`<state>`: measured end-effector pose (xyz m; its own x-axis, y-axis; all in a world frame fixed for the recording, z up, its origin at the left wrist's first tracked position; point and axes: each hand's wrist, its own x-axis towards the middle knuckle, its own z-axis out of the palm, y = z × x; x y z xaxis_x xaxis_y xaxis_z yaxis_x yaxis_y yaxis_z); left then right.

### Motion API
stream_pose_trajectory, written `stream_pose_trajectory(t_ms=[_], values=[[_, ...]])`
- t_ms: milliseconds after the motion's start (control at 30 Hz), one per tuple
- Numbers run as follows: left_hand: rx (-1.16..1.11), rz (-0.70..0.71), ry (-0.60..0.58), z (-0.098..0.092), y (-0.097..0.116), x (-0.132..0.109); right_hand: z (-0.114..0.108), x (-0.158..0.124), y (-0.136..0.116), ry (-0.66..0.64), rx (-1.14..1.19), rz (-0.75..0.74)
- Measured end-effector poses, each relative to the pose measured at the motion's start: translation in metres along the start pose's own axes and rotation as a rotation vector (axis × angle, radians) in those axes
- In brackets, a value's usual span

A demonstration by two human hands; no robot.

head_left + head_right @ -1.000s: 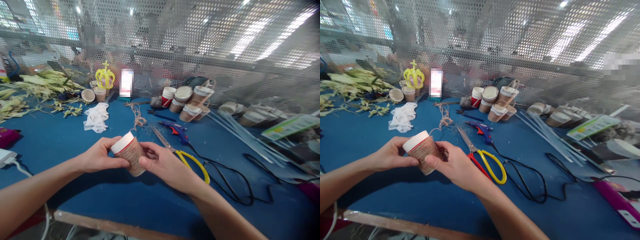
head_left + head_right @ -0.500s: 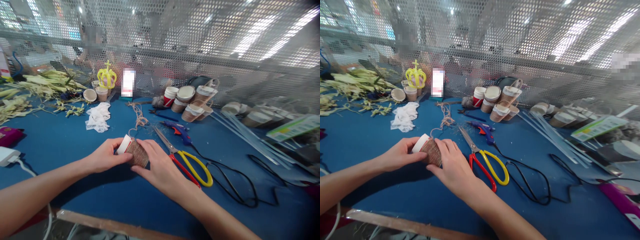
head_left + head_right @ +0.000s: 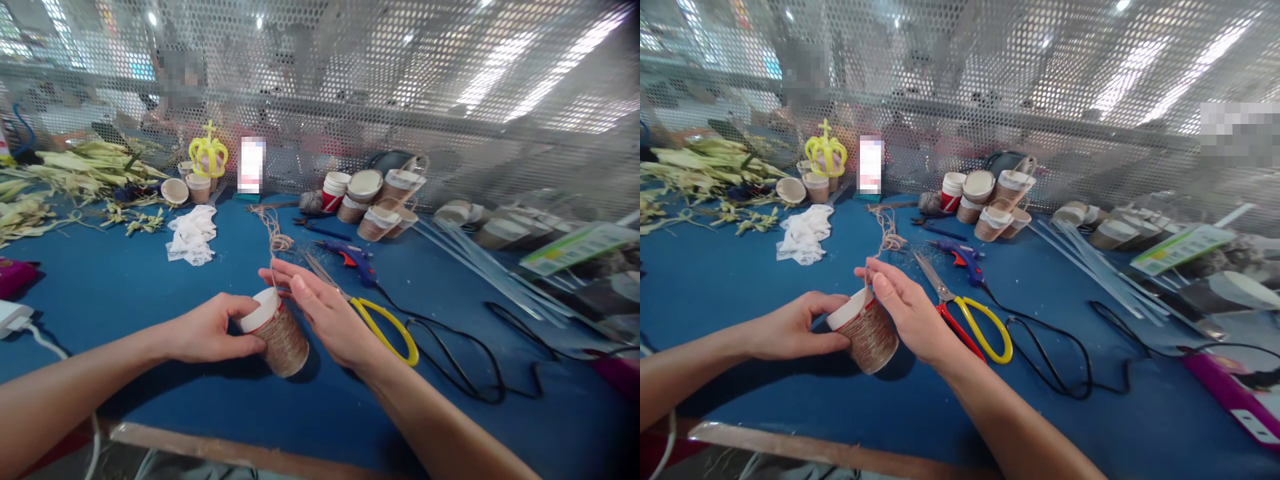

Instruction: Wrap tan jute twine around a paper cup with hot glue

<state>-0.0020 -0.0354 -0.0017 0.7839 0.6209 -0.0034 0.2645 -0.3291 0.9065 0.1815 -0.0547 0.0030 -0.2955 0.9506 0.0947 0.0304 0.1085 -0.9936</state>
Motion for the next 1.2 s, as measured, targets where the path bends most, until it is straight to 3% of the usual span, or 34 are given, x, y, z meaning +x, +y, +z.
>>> stream_pose_trajectory(t_ms=[133,267,433,567,767,833,933,1100,1200], values=[[-0.01,0.007,-0.014,0.002,-0.001,0.0,0.001,0.006,-0.01,0.008,-0.044,-0.017],[-0.006,0.017,-0.025,0.002,0.0,0.0,0.001,0.022,-0.019,-0.01,-0.243,-0.05],[-0.019,0.003,-0.021,0.002,0.002,0.0,0.0,0.048,-0.016,-0.16,-0.559,0.111],[-0.089,-0.062,0.083,0.002,0.0,0.001,-0.018,0.054,-0.018,-0.002,-0.731,0.165],[-0.233,-0.11,0.267,0.0,-0.009,0.006,-0.087,0.043,-0.025,0.41,-1.046,0.32],[-0.235,-0.136,0.283,0.0,-0.011,0.007,-0.109,0.039,-0.017,0.466,-1.132,0.41],[-0.209,-0.178,0.276,0.001,-0.013,0.009,-0.124,0.034,-0.002,0.44,-1.197,0.505],[-0.197,-0.178,0.23,0.001,-0.013,0.008,-0.101,0.024,-0.008,0.421,-1.174,0.455],[-0.176,-0.159,0.2,0.002,-0.01,0.007,-0.075,0.017,-0.025,0.222,-1.012,0.371]])
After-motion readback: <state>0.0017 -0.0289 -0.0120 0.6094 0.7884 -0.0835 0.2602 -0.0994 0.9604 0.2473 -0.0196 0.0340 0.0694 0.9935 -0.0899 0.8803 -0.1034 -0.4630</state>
